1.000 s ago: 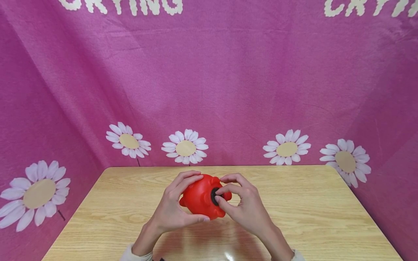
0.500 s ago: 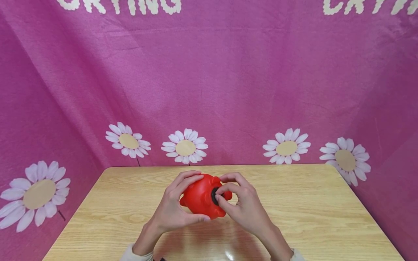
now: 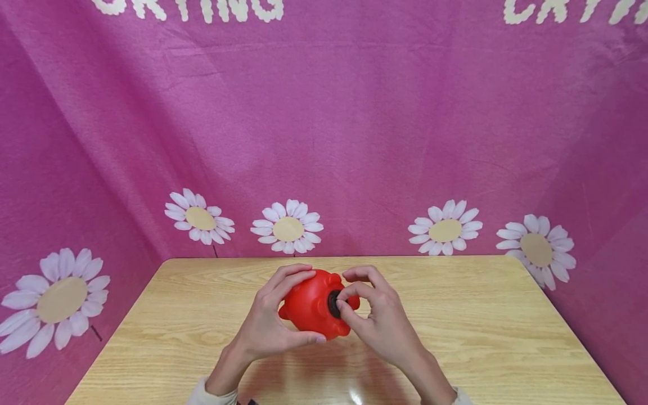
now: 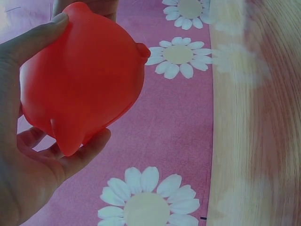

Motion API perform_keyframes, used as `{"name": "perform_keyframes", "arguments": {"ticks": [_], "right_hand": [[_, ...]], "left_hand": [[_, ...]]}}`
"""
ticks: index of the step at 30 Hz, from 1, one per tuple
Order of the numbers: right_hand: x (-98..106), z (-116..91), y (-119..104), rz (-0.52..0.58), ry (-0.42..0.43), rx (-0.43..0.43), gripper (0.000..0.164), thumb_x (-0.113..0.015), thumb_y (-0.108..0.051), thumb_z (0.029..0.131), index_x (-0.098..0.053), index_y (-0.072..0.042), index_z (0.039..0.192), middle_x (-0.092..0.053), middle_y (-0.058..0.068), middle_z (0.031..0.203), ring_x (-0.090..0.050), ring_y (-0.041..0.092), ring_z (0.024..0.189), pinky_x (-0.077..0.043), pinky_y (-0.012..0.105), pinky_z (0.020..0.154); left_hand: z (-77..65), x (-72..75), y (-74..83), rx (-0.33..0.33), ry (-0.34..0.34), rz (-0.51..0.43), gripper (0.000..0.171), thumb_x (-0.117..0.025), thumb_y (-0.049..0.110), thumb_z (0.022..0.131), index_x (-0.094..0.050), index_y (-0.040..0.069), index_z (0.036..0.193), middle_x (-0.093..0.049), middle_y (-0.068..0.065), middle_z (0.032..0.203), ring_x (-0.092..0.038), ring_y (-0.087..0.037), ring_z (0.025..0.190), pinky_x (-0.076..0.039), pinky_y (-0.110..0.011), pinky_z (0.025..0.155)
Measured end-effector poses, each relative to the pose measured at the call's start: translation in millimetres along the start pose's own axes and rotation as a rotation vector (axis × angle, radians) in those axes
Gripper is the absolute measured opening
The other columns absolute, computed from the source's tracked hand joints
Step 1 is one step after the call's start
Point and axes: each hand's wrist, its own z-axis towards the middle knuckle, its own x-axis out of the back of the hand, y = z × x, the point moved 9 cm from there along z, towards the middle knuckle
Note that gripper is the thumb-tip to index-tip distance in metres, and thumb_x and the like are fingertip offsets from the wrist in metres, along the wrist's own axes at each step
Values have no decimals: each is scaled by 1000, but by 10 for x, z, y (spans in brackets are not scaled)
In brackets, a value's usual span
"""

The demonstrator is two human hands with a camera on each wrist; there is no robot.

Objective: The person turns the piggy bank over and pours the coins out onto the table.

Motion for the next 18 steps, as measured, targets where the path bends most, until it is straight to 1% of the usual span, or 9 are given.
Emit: {"name": "perform_keyframes", "arguments": {"ticks": [5,13,18], "right_hand": [[57,2,-5,9,21,9,31,-85,2,86,-77,-28,92,-69,-4,123,-68,9,108,-57,22,93],[116,6,46,60,34,-15,32,-85,2,87,-78,-29,93,-68,-5,123,-67,4,110,-54,17,95],[137,1,93,119,24,-34,30,-83,3,89,-78,-26,94,-67,-3,123,-66,2,111,-56,13,96]], "left_hand": [[-1,15,-3,-3,9,0,92,-105,31,66,-61,22,147,-59,-5,147,-62,-23,132,-65,-36,97],[-8,49,-14,-4,18,-12,91,-104,29,67,-61,21,147,-59,-5,147,-63,-23,131,-66,-36,96],[-6,69,-28,2,25,-18,92,-104,29,67,-61,21,147,-59,-5,147,-62,-23,132,-66,-36,97]]}}
